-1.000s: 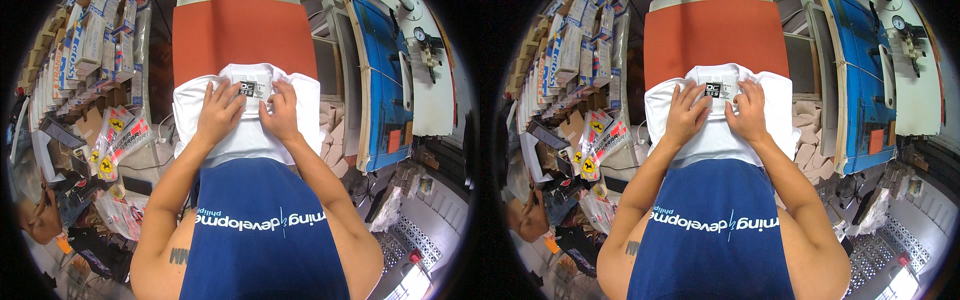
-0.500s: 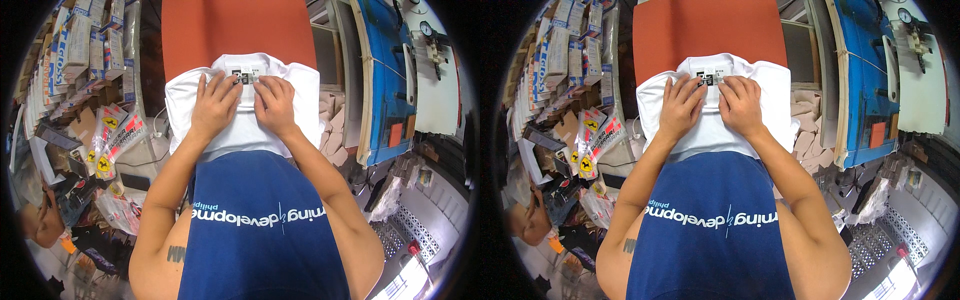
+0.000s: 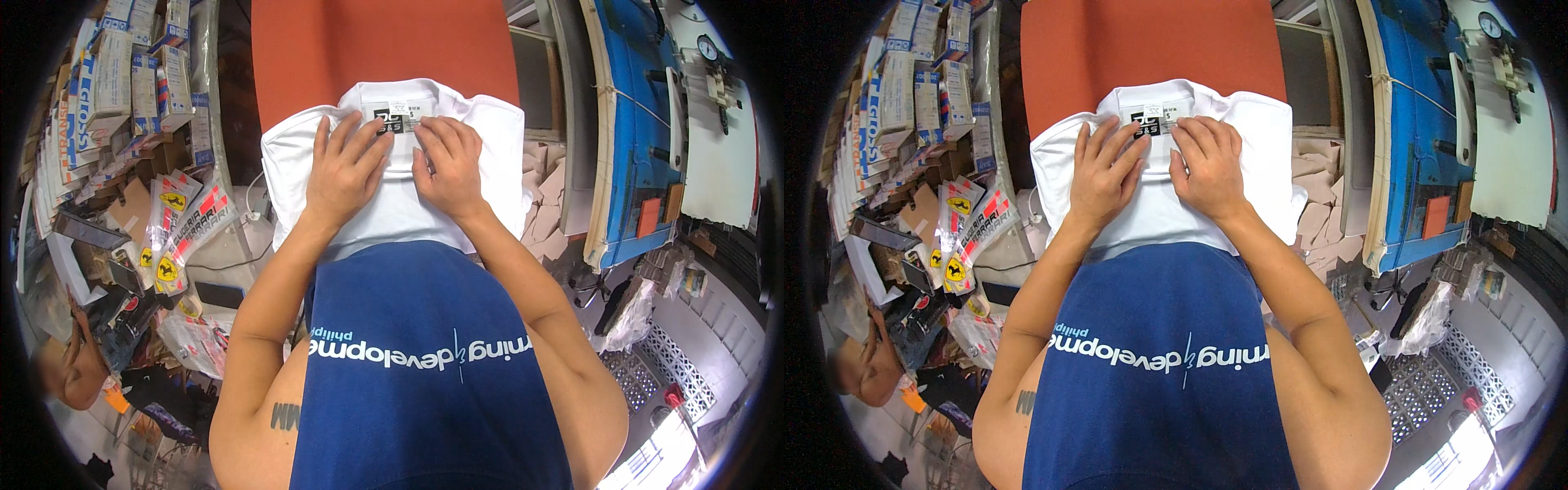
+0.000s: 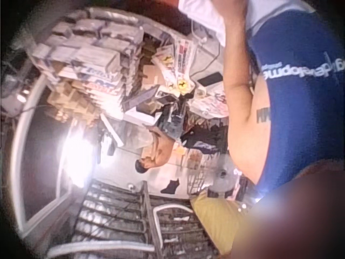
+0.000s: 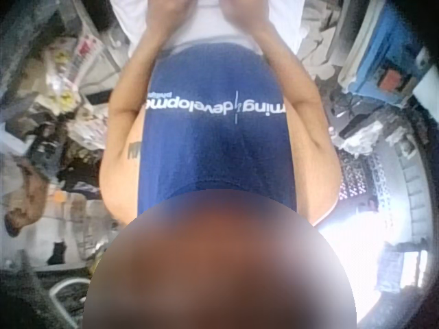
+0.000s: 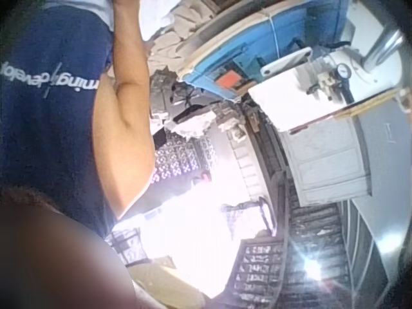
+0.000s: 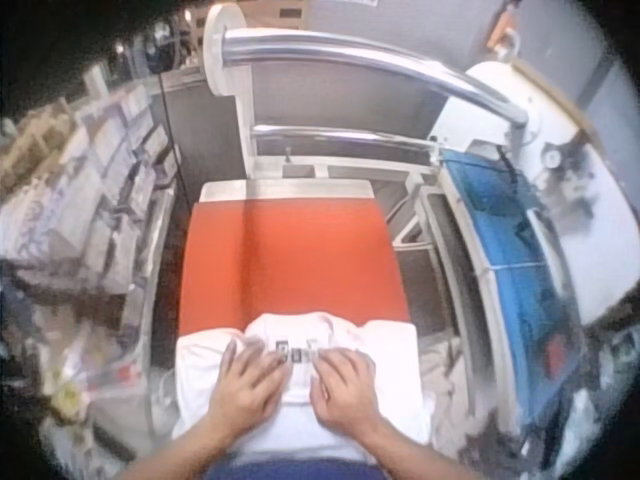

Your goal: The person places white t-shirts onto a heat press, aligns them, and operates the machine to apply a Ferrari-themed graphic. They then remove the printed shirts and place them on a nearby table, repeating the process with additional shirts.

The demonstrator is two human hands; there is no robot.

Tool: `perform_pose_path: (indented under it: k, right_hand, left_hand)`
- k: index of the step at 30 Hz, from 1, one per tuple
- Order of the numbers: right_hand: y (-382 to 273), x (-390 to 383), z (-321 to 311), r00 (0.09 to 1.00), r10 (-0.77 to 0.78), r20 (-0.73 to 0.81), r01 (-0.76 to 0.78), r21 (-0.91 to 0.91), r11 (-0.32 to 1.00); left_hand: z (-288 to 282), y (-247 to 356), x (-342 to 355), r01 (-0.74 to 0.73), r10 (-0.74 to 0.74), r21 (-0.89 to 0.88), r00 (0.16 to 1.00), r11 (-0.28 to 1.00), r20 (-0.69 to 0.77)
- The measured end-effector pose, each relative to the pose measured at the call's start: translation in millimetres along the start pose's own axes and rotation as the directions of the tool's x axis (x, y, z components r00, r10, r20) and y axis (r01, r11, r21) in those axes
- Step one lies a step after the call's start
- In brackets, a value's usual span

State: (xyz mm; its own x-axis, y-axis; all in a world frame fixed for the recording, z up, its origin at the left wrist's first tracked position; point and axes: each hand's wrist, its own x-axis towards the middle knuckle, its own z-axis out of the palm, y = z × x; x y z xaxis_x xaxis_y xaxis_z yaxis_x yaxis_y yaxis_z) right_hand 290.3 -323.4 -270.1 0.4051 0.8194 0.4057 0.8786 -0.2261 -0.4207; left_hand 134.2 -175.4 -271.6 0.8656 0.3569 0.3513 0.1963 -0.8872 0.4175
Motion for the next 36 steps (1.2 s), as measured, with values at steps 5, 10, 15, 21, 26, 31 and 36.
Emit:
perform_pose_path:
  k: [5,10,15,21,26,31,36]
  right_hand:
    - [2,-2,2,0.999,0.022,0.029,-0.022,-0.005,1.0]
    - [-1,1,0,1.0,0.015,0.011,-0.015,0.003,1.0]
    - [-7,9,-7,0.998,0.04,0.055,-0.039,-0.012,0.999]
    - [-7,29,-31,0.993,0.068,0.101,-0.067,-0.02,0.998]
    - [76,-4,-218,0.895,-0.112,-0.432,-0.12,-0.474,0.872]
    - [201,-80,-389,0.658,0.336,-0.674,-0.713,-0.412,0.568]
    - [258,-94,-392,0.707,0.554,-0.439,-0.704,-0.509,0.495]
  left_hand:
    - [-1,1,0,0.009,-0.009,-0.014,1.0,1.0,0.005]
    - [-2,1,0,0.024,-0.024,-0.027,0.999,0.999,0.03]
    - [-6,11,8,0.085,-0.085,-0.029,0.996,0.996,0.028]
    - [-11,17,40,0.153,-0.152,0.001,0.986,0.988,-0.067]
    - [-56,-40,2,0.289,-0.296,-0.074,0.891,0.954,-0.344]
    - [-85,-74,-111,0.516,-0.513,-0.094,0.781,0.851,-0.355]
    - [-46,-66,-213,0.725,-0.776,-0.284,0.555,0.628,-0.3]
